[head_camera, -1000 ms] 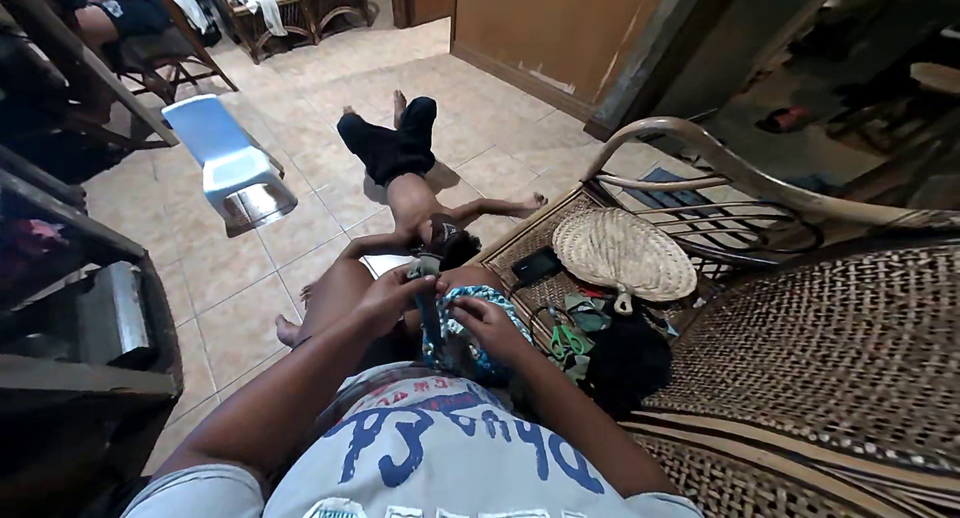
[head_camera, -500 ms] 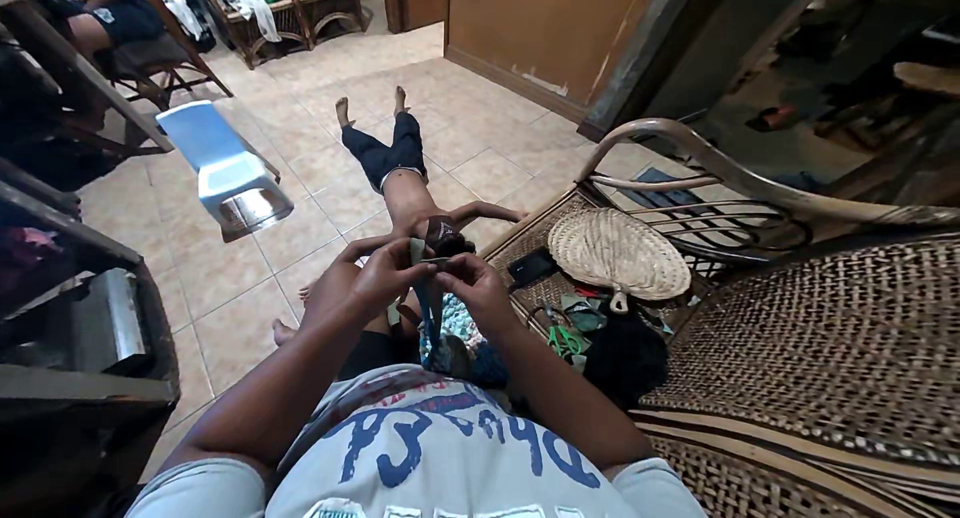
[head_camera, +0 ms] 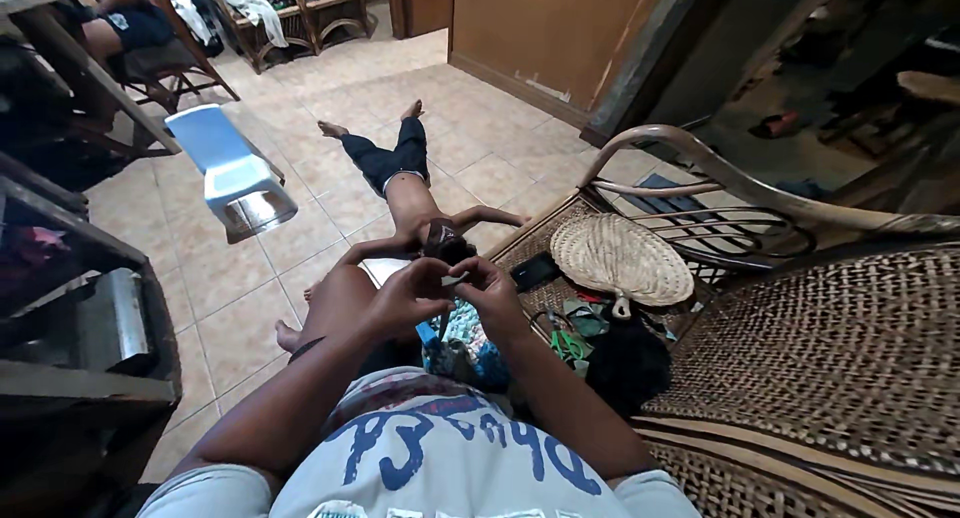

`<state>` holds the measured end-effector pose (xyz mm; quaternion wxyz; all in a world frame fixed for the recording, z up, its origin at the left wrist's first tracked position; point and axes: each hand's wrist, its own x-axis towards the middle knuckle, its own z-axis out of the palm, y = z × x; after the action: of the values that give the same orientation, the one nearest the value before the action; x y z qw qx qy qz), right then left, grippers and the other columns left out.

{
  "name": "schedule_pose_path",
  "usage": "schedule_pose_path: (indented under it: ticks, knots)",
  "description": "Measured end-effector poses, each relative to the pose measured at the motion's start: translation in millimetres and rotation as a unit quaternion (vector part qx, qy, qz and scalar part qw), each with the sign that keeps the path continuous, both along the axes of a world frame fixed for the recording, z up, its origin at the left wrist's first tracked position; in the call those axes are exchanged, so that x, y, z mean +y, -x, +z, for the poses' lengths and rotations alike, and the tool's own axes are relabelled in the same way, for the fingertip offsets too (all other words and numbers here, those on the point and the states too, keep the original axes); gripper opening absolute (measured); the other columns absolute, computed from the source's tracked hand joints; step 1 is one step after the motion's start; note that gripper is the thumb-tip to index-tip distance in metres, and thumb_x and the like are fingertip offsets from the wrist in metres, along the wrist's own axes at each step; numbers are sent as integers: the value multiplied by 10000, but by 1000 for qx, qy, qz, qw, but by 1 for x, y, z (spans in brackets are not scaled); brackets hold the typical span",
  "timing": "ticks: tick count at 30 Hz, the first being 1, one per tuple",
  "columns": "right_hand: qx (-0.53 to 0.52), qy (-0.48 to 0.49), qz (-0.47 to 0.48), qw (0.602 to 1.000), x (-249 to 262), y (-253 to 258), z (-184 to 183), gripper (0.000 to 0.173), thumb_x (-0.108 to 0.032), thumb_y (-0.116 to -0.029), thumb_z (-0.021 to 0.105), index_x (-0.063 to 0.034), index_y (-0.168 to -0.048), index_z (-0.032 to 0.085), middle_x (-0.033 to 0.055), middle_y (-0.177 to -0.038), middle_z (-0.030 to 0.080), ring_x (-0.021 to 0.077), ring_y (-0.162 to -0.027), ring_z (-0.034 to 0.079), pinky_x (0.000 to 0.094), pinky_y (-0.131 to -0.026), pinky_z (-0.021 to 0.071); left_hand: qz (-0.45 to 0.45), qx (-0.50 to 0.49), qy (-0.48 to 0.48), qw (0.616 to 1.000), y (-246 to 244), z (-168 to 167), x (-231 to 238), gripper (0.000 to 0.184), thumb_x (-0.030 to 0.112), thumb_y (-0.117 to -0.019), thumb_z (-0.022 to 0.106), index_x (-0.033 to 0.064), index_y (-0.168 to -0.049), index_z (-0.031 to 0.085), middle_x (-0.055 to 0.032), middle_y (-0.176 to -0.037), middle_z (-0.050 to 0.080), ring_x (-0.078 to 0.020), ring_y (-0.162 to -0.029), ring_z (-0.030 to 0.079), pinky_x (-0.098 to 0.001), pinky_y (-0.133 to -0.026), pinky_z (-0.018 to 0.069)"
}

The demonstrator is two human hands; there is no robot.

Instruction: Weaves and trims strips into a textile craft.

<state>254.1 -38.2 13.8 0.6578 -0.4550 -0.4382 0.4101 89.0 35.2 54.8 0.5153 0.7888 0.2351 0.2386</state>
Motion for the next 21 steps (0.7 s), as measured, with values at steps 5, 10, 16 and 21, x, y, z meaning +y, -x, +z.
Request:
schedule_pose_path:
  ticks: [5,10,16,21]
  knots:
    - [15,-5,-10,1000,-3,-1,1,136,-4,-911,688,-33,-1044,691,4,-889,705,58,-770,661,248,-745,578,45,-16,38,998,-1,2,-6,137,48,-959,676,-14,-1076,639,-26,-912,665,-19,-760,628,-192,-733,552]
    - [40,9,-35,999,-5,1,3,160,6,-954,639,-80,-1068,568,-16,-867,660,59,-709,651,245,-695,587,46,-63,124,989,0,-7,-9,110,47,-979,633,4,-1077,604,-16,-906,650,-51,-786,637,-230,-770,564]
    - [12,14,7,1000,-11,-1,5,281,54,-1007,413,-28,-1034,680,7,-965,693,73,-781,661,269,-752,589,54,-133,57,988,-2,-27,-6,143,-1,-941,641,46,-1048,558,5,-923,641,-50,-780,641,-237,-752,578]
    - [-15,28,33,999,-14,-1,9,206,13,-993,541,-8,-1146,679,39,-1029,700,87,-867,670,262,-813,579,42,-126,-14,991,2,-32,-4,222,-46,-924,598,-11,-1117,703,-39,-1079,682,-57,-914,662,-240,-840,579]
